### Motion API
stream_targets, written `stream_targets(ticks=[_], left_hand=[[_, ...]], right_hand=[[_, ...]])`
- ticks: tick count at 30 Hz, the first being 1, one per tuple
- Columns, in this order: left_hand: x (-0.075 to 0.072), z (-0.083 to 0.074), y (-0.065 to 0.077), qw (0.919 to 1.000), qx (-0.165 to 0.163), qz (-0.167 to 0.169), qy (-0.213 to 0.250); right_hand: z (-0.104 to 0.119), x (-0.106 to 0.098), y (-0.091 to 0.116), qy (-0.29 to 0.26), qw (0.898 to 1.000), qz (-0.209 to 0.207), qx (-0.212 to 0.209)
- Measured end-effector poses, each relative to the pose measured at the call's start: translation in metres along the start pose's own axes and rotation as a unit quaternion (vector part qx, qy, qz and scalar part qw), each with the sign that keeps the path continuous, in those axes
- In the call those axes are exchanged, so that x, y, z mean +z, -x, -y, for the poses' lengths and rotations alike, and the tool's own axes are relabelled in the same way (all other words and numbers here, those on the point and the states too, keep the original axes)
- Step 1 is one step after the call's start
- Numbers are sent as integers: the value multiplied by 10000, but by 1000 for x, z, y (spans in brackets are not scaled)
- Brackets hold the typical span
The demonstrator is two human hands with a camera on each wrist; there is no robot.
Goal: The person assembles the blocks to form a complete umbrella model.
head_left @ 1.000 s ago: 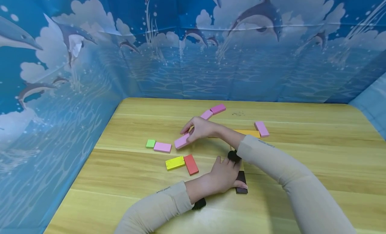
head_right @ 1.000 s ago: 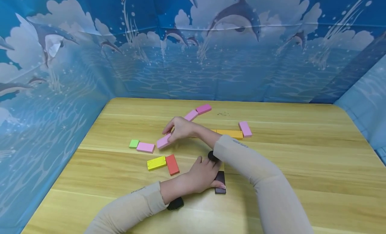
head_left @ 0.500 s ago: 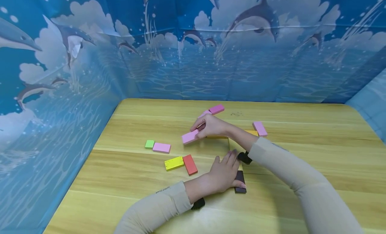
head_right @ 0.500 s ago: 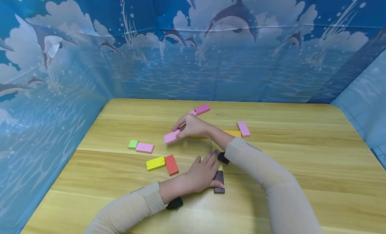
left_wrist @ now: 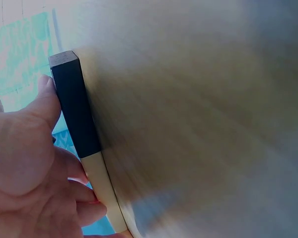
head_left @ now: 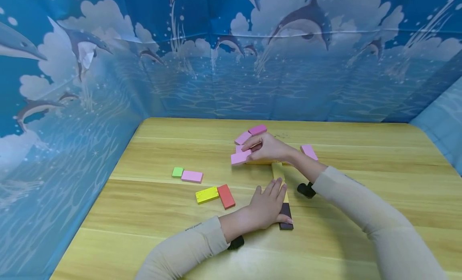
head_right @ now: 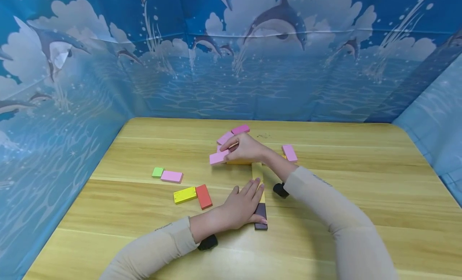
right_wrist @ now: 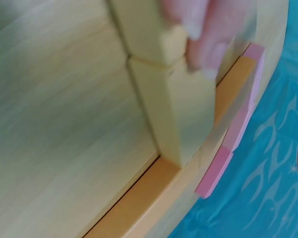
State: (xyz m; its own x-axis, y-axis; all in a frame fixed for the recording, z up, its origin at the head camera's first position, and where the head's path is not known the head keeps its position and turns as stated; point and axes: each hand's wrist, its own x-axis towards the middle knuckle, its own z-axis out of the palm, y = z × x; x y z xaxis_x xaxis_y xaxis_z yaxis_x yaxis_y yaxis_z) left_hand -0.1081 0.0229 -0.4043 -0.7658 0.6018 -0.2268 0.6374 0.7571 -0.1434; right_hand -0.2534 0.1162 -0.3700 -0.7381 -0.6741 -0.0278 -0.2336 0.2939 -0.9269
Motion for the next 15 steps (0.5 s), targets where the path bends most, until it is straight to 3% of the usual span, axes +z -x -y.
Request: stream_targets(ticks=[15], left_hand=[[1,1,0,9998,47,-174,-78]], right_hand=[[-16,-26,30,264,9966,-617,483]])
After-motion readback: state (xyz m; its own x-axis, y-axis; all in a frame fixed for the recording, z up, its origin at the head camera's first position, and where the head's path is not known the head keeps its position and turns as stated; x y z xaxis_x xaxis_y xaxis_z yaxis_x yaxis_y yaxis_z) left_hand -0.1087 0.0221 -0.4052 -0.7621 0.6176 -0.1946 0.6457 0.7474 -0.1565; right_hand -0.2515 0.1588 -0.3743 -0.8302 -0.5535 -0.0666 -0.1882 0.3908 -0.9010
